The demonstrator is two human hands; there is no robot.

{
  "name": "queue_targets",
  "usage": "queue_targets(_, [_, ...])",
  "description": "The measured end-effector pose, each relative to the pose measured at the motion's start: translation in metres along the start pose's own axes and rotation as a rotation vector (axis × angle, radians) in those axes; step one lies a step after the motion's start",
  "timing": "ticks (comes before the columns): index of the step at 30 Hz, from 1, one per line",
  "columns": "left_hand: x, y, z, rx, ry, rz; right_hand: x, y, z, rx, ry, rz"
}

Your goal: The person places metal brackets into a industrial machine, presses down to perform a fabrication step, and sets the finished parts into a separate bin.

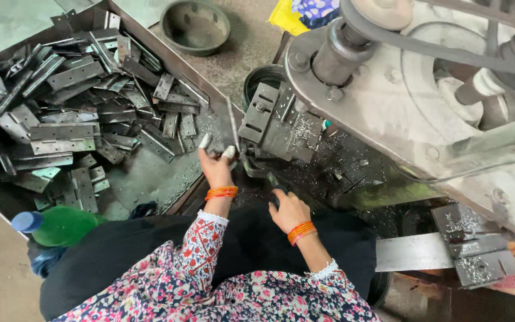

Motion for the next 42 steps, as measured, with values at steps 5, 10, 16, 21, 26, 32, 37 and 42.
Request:
queue_targets(5, [0.058,0.030,0.070,-0.422,0.192,0.200,-0.001,0.000,0.000,-0.019,0.001,-0.008])
queue_targets(10, [0.049,0.041,0.068,-0.083,-0.367,0.225,-0.002,0.002,0.000,-0.011,0.001,0.004])
queue_targets(16, [0.074,0.075,-0.024,0.601,-1.128,0.525,0.004,-0.002,0.000,0.019,0.029,0.074])
queue_targets(21, [0.103,0.075,-0.009,0.841,-1.542,0.713,0.011,-0.010,-0.009,-0.009,0.032,0.197])
queue_targets(26, [0.111,0.044,0.008,0.852,-1.636,0.791,0.000,-0.022,-0.008,-0.056,0.015,0.264])
queue_targets(32, [0.126,0.025,0.016,0.842,-1.638,0.920,-0.013,-0.034,0.004,-0.008,0.068,0.302])
queue_targets(37, [0.131,0.022,0.019,0.787,-1.611,0.930,0.031,-0.018,-0.021,0.028,0.050,0.199])
queue_targets(42, [0.131,0.030,0.011,0.889,-1.557,0.872,0.120,0.029,-0.043,0.067,-0.106,0.047])
Point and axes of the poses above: each hand's wrist, its own y-axis away from the middle knuckle, its own x-axis out of the palm, z = x × y, the point moved 7 cm from there along -y, towards the middle knuckle, and after that the axes turned 2 degrees about -y, right-handed, at the moved point
